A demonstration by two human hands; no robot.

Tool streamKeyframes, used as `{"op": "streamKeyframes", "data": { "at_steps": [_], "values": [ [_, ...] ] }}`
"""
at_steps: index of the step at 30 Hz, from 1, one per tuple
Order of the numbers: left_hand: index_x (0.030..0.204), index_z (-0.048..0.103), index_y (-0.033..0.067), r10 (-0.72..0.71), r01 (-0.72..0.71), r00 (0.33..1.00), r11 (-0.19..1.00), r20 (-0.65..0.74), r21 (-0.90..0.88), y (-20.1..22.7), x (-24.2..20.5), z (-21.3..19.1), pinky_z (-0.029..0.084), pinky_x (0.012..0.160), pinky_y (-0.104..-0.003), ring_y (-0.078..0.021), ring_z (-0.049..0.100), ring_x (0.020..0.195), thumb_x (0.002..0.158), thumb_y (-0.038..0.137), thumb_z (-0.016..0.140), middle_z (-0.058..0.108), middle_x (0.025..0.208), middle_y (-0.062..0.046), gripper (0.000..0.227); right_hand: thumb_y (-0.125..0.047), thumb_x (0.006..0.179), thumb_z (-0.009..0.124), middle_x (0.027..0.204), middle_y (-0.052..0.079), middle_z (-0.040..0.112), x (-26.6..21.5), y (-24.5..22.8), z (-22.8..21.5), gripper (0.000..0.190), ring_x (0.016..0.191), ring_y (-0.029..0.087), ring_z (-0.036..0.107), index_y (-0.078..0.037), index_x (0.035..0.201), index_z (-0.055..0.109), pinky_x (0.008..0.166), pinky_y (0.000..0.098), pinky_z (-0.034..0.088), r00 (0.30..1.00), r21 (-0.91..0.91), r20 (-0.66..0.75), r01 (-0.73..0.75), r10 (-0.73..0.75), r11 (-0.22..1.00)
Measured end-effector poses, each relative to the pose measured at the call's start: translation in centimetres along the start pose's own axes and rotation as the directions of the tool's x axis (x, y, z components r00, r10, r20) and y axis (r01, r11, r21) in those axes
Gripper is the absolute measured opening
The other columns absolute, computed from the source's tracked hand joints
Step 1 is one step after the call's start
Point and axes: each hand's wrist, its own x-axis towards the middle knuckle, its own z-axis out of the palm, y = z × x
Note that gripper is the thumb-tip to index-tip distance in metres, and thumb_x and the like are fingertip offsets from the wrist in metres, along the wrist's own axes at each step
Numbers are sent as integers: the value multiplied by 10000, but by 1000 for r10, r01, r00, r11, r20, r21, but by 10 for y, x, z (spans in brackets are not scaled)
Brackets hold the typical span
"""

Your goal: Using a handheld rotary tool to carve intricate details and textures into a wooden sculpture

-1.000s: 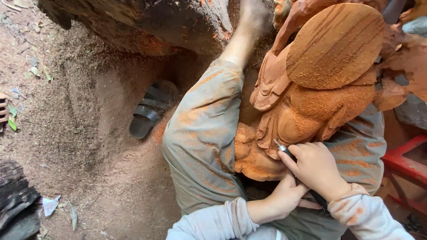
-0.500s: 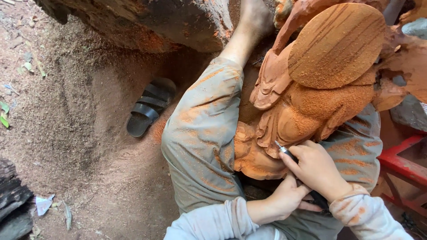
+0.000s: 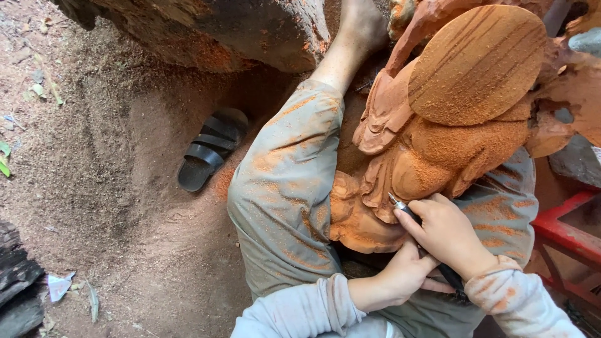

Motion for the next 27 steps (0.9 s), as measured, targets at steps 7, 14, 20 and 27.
{"op": "streamKeyframes", "data": {
  "at_steps": [7,14,20,27],
  "values": [
    [1540,360,18,-3,7,999,992,35,-126,-9,-5,-3,653,806,-325,-218,702,988,1172,212,547,609,1293,-157,456,-423,891,597,803,58,753,2,1,2,357,801,320,590,-118,732,692,799,391,508,998,-45,34,61,-60,997],
    [1555,286,42,13,-12,1000,1000,16,-28,-3,3,-5,656,763,-308,-175,700,940,1136,225,581,618,1215,-149,544,-420,908,583,818,72,742,3,-3,-2,380,792,320,613,-94,742,688,774,399,532,1000,-13,26,-3,3,1000],
    [1578,251,51,24,-25,999,999,35,39,2,2,-2,645,789,-311,-216,674,1002,1130,182,527,555,1335,-173,542,-415,896,606,748,55,721,2,-5,-9,372,772,284,606,-104,711,696,755,382,523,999,-50,-24,32,-34,998],
    [1637,97,68,51,-66,997,949,57,309,44,5,14,617,717,-333,-250,666,871,1049,167,525,513,1328,-249,734,-302,928,656,761,101,670,0,-6,-21,273,767,263,609,-56,839,730,697,361,507,973,147,-224,-27,60,989]
  ]
}}
